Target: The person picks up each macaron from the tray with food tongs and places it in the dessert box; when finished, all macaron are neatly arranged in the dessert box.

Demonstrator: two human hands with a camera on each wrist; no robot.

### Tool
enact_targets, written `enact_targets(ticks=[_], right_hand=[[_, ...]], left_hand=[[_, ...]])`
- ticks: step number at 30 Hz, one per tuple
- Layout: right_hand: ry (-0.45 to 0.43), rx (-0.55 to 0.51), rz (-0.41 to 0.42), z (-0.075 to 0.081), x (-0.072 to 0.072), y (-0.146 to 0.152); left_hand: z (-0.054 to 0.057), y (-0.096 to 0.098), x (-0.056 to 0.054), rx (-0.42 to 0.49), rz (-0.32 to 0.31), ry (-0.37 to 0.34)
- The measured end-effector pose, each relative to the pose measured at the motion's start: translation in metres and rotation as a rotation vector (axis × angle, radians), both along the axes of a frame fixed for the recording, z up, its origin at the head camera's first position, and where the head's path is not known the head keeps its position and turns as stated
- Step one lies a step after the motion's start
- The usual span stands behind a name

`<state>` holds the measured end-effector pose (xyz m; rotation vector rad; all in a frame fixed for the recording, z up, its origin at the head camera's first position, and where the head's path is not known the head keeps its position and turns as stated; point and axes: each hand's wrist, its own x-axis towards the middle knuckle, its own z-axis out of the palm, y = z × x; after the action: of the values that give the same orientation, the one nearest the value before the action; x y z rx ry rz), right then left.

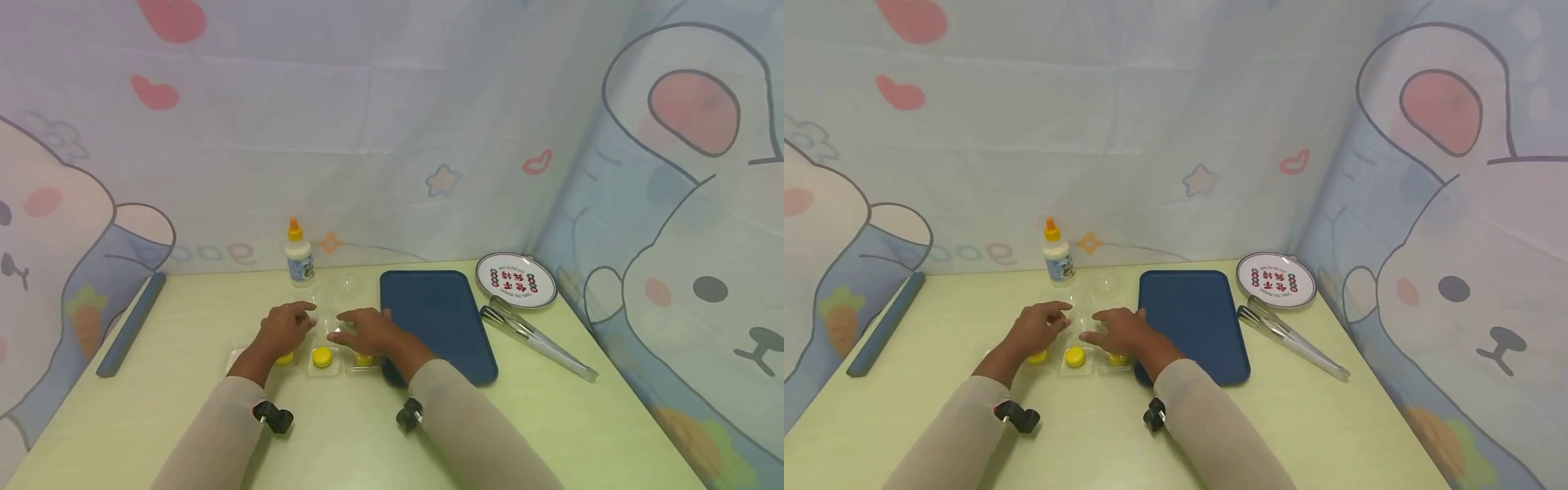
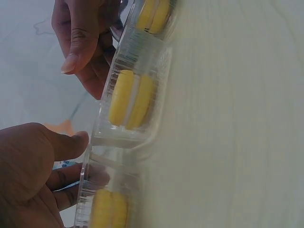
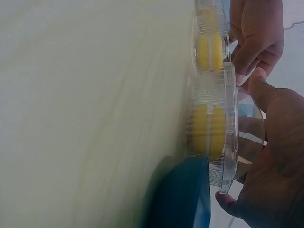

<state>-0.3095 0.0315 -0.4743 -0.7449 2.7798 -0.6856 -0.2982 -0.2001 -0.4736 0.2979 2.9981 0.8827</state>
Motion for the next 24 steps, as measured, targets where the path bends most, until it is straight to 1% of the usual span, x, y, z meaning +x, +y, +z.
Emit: enact_targets(ticks=[2,6,12,15,22,24], right_hand=[[0.009,-0.001,0.001,0.000,0.000,0.000],[0.027,-0.036,-0.006,0.000,-0.001,0.002],[0.061,-0.123,-0.015,0.004,-0.001,0.006],[0.080,-0.180,-0.027,0.006,0.000,0.008],[0.159,-0.338,-0.082,0.007,0.002,0.010],[0.162,-0.383,-0.101,0.008,0.003,0.010]], left_hand=[[0.001,0.000,0.001,0.006,-0.005,0.003],[0.001,-0.001,0.001,0.022,-0.010,0.037],[0.002,-0.004,0.002,0.090,-0.027,0.091],[0.002,-0.004,0.002,0.121,-0.031,0.114],[0.001,-0.002,0.004,0.190,-0.039,0.163],[0.002,-0.002,0.006,0.208,-0.040,0.187]])
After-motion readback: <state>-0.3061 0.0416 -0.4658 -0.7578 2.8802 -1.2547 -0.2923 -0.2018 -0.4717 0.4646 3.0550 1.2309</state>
